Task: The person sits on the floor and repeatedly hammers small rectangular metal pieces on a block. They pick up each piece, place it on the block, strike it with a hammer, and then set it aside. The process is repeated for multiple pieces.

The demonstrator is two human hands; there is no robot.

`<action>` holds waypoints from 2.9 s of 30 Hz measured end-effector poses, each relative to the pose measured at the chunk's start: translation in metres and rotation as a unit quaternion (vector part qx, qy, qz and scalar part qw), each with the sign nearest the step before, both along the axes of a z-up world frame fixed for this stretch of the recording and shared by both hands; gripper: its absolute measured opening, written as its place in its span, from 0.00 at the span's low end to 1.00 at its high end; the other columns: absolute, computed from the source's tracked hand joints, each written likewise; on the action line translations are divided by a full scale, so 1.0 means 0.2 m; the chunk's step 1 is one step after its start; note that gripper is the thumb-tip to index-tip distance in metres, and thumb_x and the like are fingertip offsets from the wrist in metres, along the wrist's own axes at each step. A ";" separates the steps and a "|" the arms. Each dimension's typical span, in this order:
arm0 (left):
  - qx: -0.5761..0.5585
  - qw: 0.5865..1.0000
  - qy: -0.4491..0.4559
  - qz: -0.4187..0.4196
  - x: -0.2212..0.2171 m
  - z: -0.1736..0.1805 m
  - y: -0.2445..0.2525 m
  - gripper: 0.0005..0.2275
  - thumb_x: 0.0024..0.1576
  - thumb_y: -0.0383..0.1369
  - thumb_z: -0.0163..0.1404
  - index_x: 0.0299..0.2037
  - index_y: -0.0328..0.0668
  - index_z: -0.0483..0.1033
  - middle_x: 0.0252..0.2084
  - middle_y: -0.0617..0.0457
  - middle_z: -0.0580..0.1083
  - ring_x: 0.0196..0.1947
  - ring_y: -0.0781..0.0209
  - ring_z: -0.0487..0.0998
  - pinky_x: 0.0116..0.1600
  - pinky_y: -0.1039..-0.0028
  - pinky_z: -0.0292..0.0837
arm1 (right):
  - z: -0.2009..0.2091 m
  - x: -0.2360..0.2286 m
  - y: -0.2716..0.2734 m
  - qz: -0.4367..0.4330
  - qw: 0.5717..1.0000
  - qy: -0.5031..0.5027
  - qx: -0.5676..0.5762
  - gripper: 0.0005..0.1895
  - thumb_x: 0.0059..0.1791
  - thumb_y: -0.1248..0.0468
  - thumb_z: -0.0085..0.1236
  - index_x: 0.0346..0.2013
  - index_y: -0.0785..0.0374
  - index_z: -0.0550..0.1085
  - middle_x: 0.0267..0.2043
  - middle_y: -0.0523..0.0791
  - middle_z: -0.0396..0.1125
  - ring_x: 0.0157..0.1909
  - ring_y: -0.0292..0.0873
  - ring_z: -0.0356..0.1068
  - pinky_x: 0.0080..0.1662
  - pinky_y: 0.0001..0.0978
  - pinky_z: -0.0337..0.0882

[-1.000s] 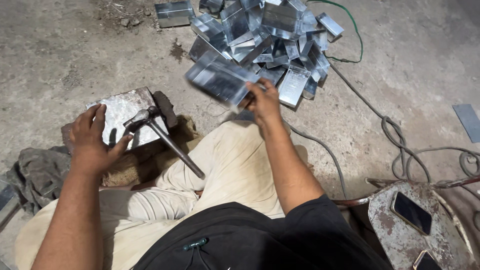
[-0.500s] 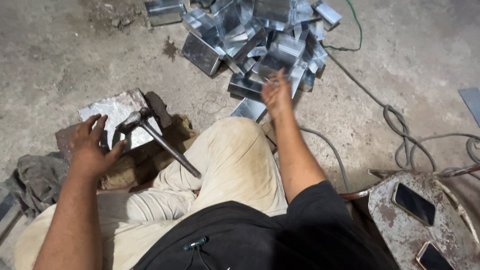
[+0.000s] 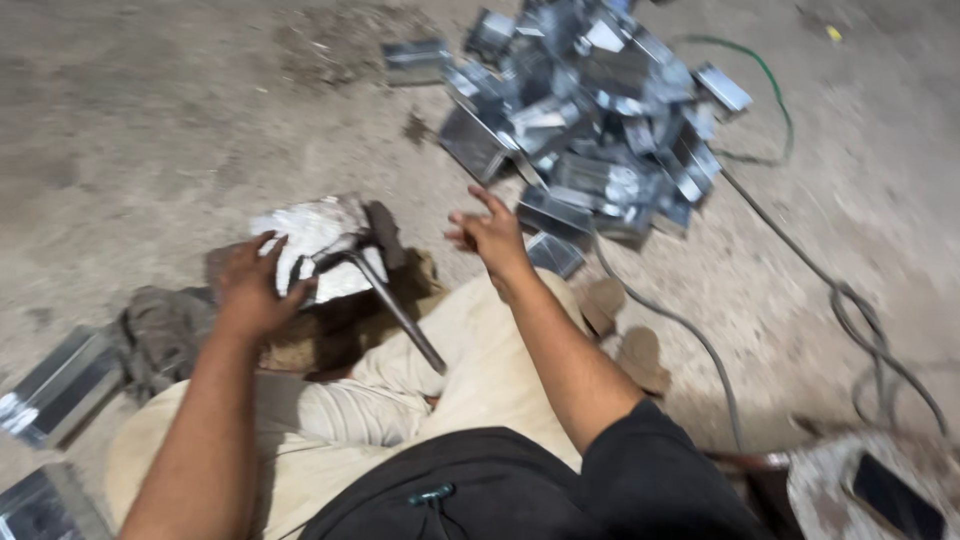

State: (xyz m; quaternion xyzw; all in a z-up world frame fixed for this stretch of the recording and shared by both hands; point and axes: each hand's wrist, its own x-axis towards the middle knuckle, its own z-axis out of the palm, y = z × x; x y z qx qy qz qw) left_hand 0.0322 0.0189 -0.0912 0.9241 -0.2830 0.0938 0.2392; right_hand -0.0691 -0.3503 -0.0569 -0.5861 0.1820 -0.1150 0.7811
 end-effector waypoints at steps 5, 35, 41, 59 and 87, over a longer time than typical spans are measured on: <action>-0.031 0.999 0.023 0.018 -0.02 0.03 0.03 0.33 0.48 0.47 0.61 0.66 0.49 0.71 0.69 0.42 0.66 0.67 0.37 0.64 0.66 0.45 0.60 | -0.23 0.02 0.21 0.046 0.994 0.011 -0.097 0.31 0.49 0.70 0.63 0.66 0.67 0.66 0.37 0.51 0.75 0.31 0.39 0.74 0.33 0.28 0.72; -0.018 0.749 0.247 0.614 -0.96 -0.63 1.54 0.34 0.52 0.52 0.59 0.69 0.52 0.66 0.73 0.46 0.60 0.72 0.41 0.56 0.71 0.41 0.50 | -0.09 0.09 0.33 0.128 0.972 0.037 -0.191 0.23 0.57 0.71 0.52 0.68 0.72 0.64 0.43 0.54 0.74 0.40 0.47 0.77 0.41 0.35 0.78; 0.053 0.679 0.350 0.643 -0.91 -0.52 1.53 0.46 0.48 0.60 0.57 0.75 0.51 0.54 0.78 0.41 0.45 0.76 0.39 0.44 0.74 0.39 0.36 | -0.16 0.12 0.41 0.154 0.978 0.003 -0.141 0.25 0.55 0.71 0.55 0.66 0.74 0.64 0.41 0.53 0.74 0.37 0.45 0.77 0.41 0.33 0.78; -0.210 0.683 0.255 0.652 -0.59 -0.40 1.49 0.37 0.40 0.48 0.69 0.62 0.47 0.71 0.70 0.28 0.56 0.63 0.28 0.66 0.62 0.46 0.66 | -0.36 0.12 0.42 0.097 0.992 0.039 -0.076 0.22 0.48 0.70 0.61 0.58 0.66 0.72 0.32 0.47 0.74 0.28 0.38 0.72 0.29 0.29 0.69; 0.135 0.981 0.119 0.069 -0.01 0.20 0.05 0.34 0.49 0.49 0.61 0.67 0.58 0.65 0.72 0.39 0.57 0.74 0.36 0.53 0.75 0.42 0.39 | -0.28 0.00 0.33 0.106 0.979 0.155 -0.079 0.29 0.50 0.71 0.57 0.67 0.60 0.67 0.21 0.43 0.65 0.16 0.34 0.59 0.18 0.28 0.60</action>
